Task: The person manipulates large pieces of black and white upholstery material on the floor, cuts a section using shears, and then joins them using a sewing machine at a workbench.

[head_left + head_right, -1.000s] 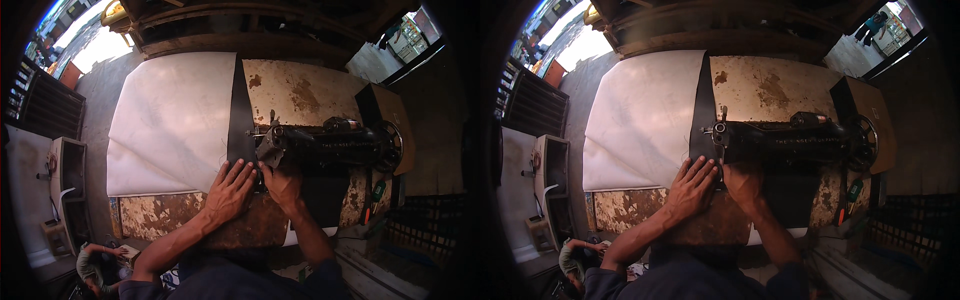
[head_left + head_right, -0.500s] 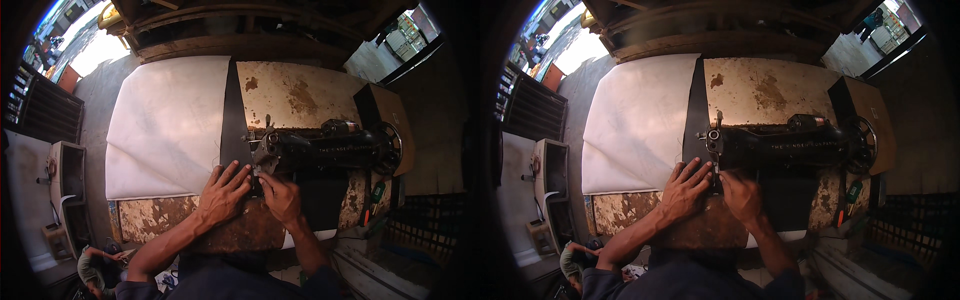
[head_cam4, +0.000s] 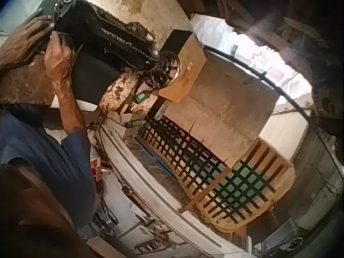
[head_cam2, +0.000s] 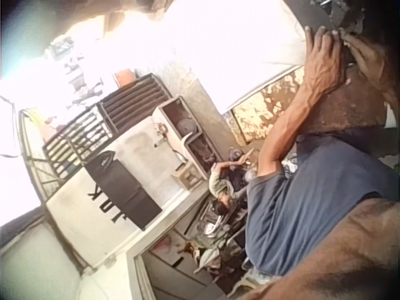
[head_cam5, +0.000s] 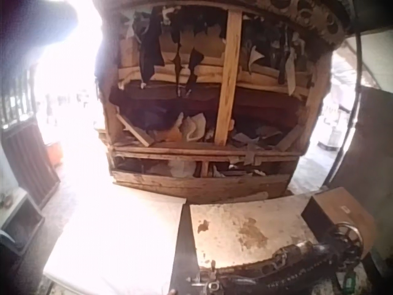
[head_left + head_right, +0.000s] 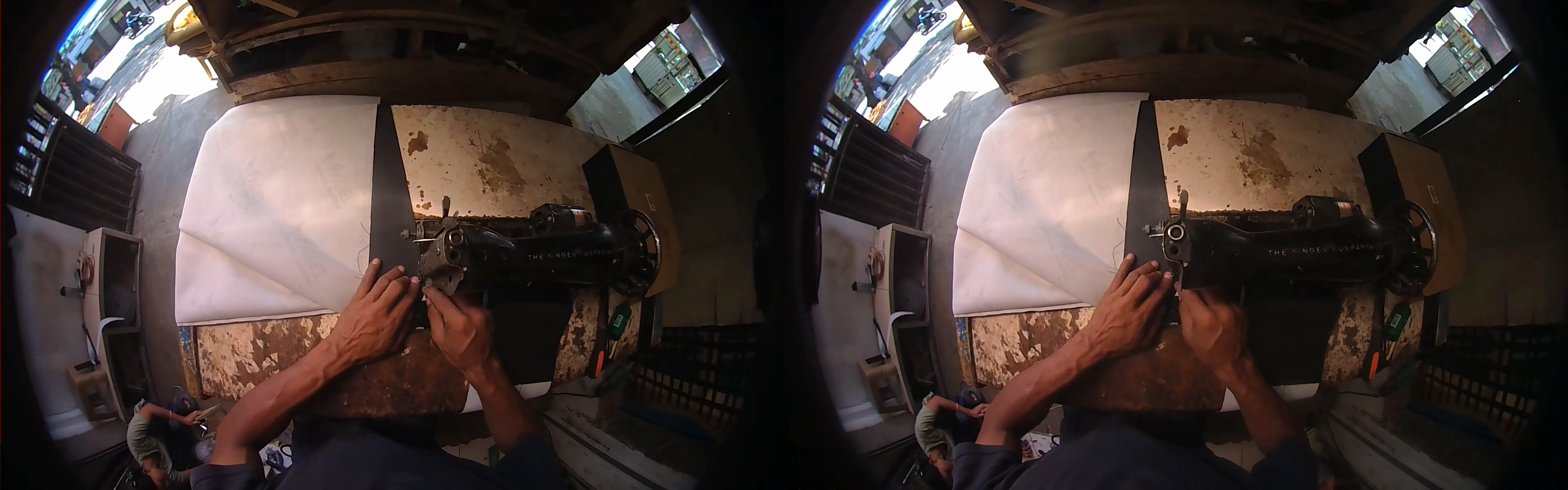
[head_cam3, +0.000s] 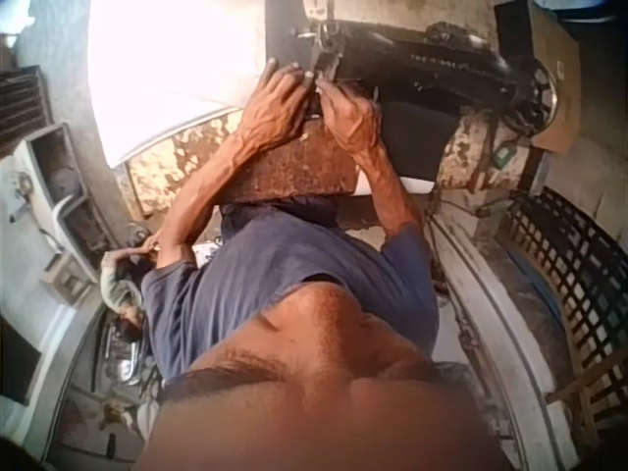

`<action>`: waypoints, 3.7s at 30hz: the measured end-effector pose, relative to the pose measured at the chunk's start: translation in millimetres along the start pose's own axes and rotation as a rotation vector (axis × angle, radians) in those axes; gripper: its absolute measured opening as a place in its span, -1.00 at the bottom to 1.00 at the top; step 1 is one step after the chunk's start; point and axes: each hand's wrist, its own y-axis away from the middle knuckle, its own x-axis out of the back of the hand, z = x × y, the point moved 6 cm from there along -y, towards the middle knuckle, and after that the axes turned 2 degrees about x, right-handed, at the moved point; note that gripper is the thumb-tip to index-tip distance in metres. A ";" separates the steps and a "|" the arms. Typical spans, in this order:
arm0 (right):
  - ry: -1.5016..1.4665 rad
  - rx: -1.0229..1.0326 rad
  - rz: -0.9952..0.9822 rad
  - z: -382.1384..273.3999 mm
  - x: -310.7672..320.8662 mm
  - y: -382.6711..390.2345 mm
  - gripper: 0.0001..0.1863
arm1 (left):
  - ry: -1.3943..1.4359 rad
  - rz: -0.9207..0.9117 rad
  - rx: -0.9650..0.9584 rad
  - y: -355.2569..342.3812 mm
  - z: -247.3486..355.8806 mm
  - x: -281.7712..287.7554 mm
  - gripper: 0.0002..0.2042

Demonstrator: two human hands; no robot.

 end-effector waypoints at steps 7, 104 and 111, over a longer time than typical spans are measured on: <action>0.094 0.103 -0.004 -1.9 -1.3 3.7 -0.76 | 0.118 -0.025 0.017 2.2 -1.3 4.1 -0.26; 0.008 0.051 -0.182 80.2 -4.2 -30.5 -0.55 | 0.031 -0.058 -0.039 -1.6 -10.0 -2.1 -0.70; -0.326 -0.231 -0.363 40.4 20.7 -19.4 -0.76 | -0.204 -0.190 0.049 7.6 -54.2 76.5 -0.48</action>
